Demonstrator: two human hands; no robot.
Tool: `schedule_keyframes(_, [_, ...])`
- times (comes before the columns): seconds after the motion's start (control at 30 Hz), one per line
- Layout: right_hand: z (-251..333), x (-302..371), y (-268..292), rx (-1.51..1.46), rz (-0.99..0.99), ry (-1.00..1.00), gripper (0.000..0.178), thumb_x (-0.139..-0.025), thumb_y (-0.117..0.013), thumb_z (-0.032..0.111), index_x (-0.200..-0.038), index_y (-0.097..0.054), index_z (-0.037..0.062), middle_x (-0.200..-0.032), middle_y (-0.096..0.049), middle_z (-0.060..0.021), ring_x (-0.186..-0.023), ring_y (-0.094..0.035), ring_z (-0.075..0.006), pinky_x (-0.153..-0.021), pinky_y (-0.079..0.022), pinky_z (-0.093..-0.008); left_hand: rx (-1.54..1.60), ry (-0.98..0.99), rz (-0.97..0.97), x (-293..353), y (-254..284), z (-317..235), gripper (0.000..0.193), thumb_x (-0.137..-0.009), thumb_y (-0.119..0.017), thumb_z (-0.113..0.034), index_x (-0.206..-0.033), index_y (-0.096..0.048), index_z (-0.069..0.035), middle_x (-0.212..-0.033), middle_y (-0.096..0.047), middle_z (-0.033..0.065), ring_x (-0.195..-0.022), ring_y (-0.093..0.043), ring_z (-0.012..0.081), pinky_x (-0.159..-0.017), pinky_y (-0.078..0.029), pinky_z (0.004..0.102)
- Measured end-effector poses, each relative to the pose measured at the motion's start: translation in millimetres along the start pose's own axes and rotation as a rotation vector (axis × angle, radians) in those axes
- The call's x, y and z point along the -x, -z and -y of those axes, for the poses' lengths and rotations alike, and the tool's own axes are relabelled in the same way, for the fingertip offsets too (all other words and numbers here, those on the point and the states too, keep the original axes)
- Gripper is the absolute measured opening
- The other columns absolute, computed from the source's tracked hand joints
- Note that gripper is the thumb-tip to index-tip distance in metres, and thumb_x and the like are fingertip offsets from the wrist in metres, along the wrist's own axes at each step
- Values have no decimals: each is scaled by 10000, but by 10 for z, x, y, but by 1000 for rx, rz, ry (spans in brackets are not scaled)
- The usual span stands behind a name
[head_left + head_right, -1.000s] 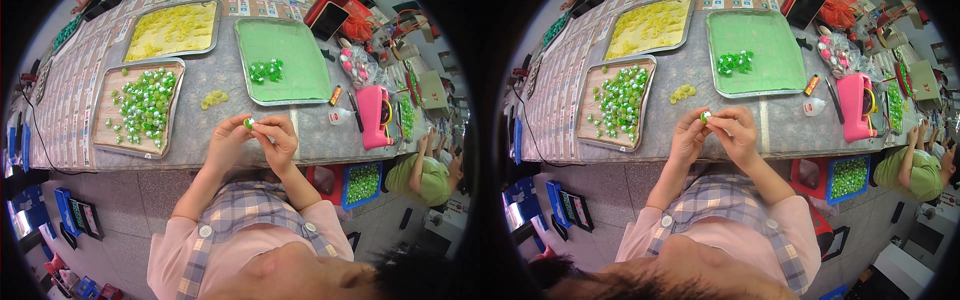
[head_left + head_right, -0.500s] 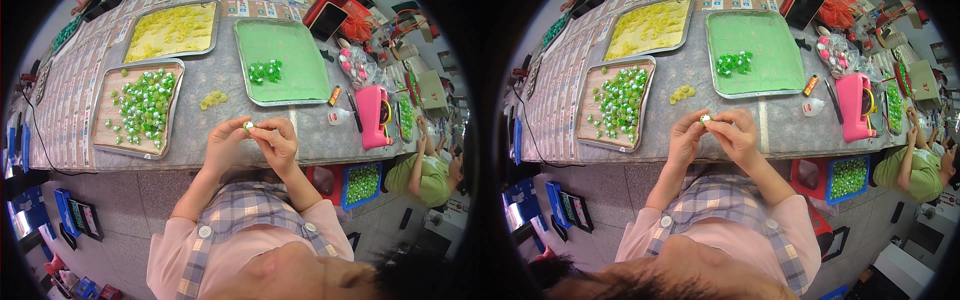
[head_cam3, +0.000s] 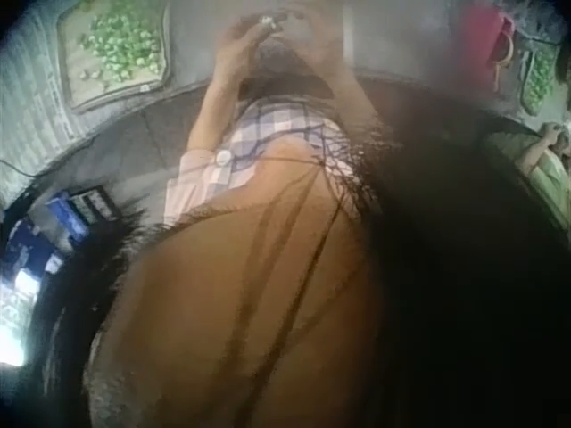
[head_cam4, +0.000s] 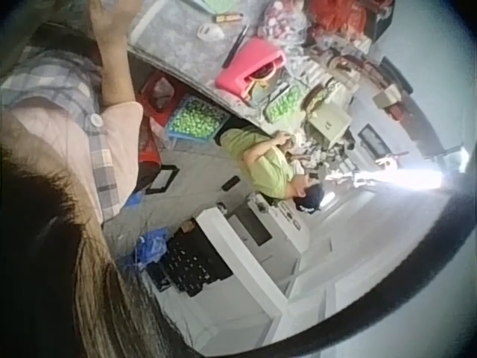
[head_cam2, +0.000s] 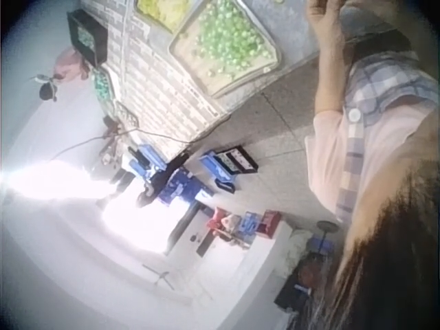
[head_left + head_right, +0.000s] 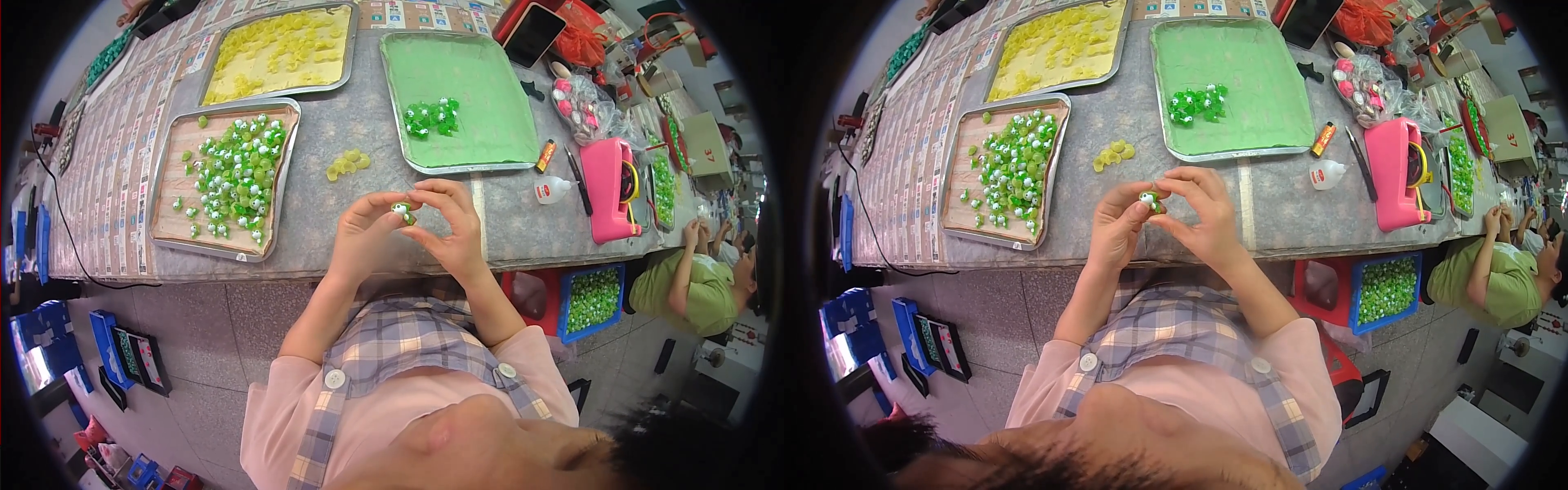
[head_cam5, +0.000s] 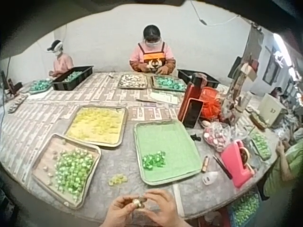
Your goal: The person assembles small toys by dispensing glue into yellow cup pieces from a bottle and attaching green frog figurines into each cup by hand.
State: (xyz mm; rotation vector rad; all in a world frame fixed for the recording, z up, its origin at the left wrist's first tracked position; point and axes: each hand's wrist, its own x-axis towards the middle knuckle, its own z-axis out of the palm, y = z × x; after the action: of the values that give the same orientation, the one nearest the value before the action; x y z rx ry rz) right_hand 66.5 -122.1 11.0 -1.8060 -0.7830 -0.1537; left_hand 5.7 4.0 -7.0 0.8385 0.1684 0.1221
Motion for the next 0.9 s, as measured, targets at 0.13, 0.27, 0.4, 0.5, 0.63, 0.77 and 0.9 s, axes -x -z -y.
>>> schedule_keyframes(0.13, [-3, -19, 8, 103, 64, 118, 319, -579, -698, 109, -871, -580, 58, -904, -532, -57, -810, -499, -223, -660, -420, -300, -43, -16, -17, 17, 2, -2, 193, -770, -484, 26, -951, -538, -15, -920, -568, 92, -856, -525, 113, -726, -427, 229])
schedule_keyframes(0.27, [25, -44, 11, 193, 43, 212, 287, -585, -686, 89, -852, -584, 65, -888, -536, -47, -797, -500, -218, -650, -424, -298, -150, -76, -62, 29, 10, 9, 185, -762, -510, 24, -940, -545, -14, -911, -568, 60, -839, -518, 88, -711, -421, 205])
schedule_keyframes(0.4, [13, -38, 43, 223, 63, 259, 280, -583, -682, 83, -844, -583, 70, -863, -541, -48, -784, -503, -223, -643, -426, -304, -377, -93, -93, 23, 59, 17, 179, -745, -542, 23, -919, -558, -14, -882, -577, 41, -810, -527, 84, -696, -432, 207])
schedule_keyframes(0.5, [20, -1, 32, 248, 80, 234, 263, -587, -674, 76, -830, -576, 66, -834, -543, -50, -752, -507, -227, -636, -424, -312, -407, -46, -98, 31, 40, -27, 169, -736, -560, 20, -902, -566, -9, -848, -583, 39, -784, -537, 87, -686, -442, 212])
schedule_keyframes(0.63, [66, 18, -22, 268, 69, 252, 238, -596, -669, 78, -806, -562, 52, -805, -536, -55, -701, -508, -223, -595, -421, -306, -419, -23, -79, 47, 74, -54, 153, -746, -551, 14, -898, -562, 2, -838, -582, 48, -778, -541, 97, -688, -449, 219])
schedule_keyframes(0.77, [117, 55, -112, 286, 28, 219, 241, -605, -666, 81, -816, -556, 47, -789, -532, -60, -679, -511, -220, -564, -419, -295, -295, -15, -26, 51, 133, -44, 141, -766, -534, -7, -904, -540, 19, -850, -574, 60, -784, -536, 108, -692, -449, 231])
schedule_keyframes(0.9, [91, 55, -261, 267, 19, 222, 254, -611, -662, 74, -840, -556, 47, -787, -531, -66, -682, -517, -222, -562, -420, -293, -283, -40, -68, 66, 232, -58, 138, -773, -529, -19, -906, -530, 20, -852, -568, 64, -784, -532, 112, -697, -446, 237])
